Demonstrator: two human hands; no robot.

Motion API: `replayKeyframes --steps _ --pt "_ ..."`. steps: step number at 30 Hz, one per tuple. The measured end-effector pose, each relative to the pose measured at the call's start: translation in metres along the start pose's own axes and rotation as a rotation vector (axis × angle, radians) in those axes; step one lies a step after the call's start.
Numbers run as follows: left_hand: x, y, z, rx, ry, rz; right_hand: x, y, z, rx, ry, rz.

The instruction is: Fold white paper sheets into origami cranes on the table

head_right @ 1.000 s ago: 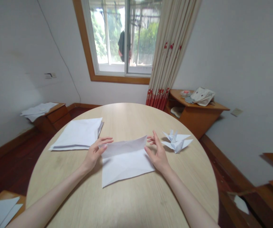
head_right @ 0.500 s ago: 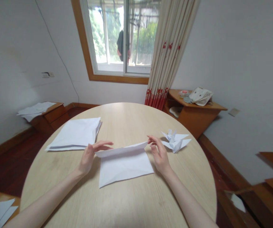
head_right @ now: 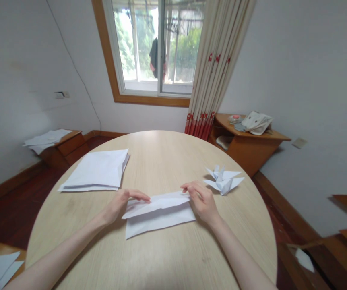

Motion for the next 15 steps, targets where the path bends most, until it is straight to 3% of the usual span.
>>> replayKeyframes --steps 5,9,15 --pt "-0.009 0.004 -0.003 0.041 0.085 0.109 -0.003 0.001 0.01 0.001 -0.099 0.069" --pt "-0.014 0.005 -0.004 0.09 0.219 0.124 -0.006 0.001 0.01 0.021 -0.194 0.129" --pt "-0.022 0.002 0.003 0.187 0.421 0.174 -0.017 0.002 0.003 -0.033 -0.257 0.319"
Point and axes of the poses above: each hand's wrist, its own y-axis towards the middle knuckle, its own x-axis out of the back of the hand, z = x × y, the point moved 5 cm from there along y, towards the middle knuckle, and after that the axes turned 14 degrees about z, right-handed, at the moved point
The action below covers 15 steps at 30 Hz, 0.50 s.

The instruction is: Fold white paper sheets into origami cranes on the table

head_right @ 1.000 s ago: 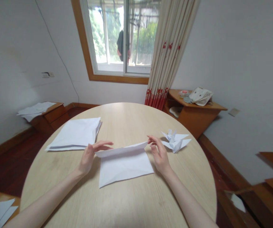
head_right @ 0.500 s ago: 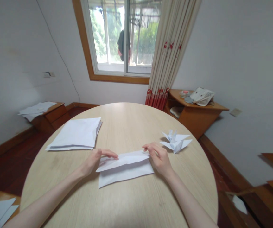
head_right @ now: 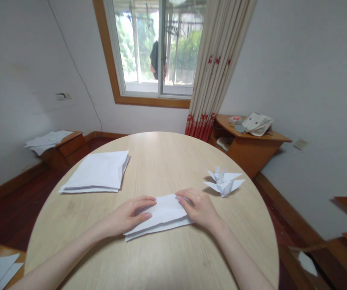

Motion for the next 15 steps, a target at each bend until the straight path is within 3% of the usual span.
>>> replayKeyframes --steps 6,15 --pt "-0.014 -0.001 0.002 0.051 0.168 0.055 -0.015 0.0 -0.001 -0.037 -0.022 0.197" --pt "-0.032 0.004 0.004 -0.014 0.396 0.047 -0.04 0.004 0.01 -0.035 -0.116 0.29"
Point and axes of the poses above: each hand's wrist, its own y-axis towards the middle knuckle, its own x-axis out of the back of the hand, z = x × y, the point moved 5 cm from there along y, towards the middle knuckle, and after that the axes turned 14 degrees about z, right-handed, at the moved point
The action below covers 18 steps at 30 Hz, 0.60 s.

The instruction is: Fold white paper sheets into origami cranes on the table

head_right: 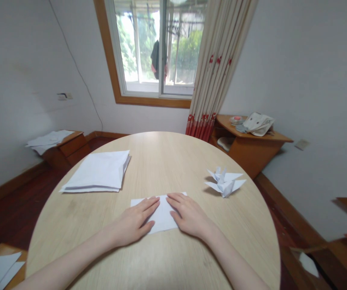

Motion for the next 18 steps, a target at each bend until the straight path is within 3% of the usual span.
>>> replayKeyframes --steps 5,12,18 --pt "0.001 0.003 -0.005 0.056 0.045 -0.024 -0.009 0.006 0.012 0.002 -0.081 0.041" --pt "-0.009 0.007 0.0 0.071 0.107 -0.114 -0.022 0.014 0.009 -0.006 -0.085 0.035" --pt "-0.012 0.009 0.002 0.146 0.162 -0.076 -0.031 0.017 0.003 -0.061 -0.139 0.039"
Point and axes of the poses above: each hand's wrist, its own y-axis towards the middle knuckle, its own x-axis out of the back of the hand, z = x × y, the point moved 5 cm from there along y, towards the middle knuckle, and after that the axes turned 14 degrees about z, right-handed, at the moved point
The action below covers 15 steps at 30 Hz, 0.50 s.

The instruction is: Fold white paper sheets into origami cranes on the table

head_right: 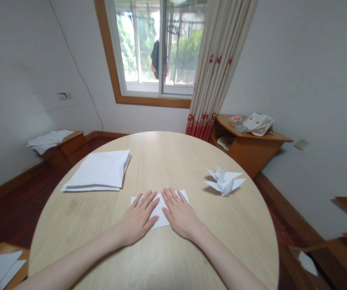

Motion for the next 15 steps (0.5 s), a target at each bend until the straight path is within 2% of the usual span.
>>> replayKeyframes --steps 12,15 --pt "-0.003 0.0 0.001 0.12 0.071 0.052 -0.001 -0.001 -0.014 -0.093 0.016 0.019" --pt "-0.005 -0.001 0.004 0.153 0.079 0.03 0.001 -0.003 -0.018 -0.116 0.02 0.023"
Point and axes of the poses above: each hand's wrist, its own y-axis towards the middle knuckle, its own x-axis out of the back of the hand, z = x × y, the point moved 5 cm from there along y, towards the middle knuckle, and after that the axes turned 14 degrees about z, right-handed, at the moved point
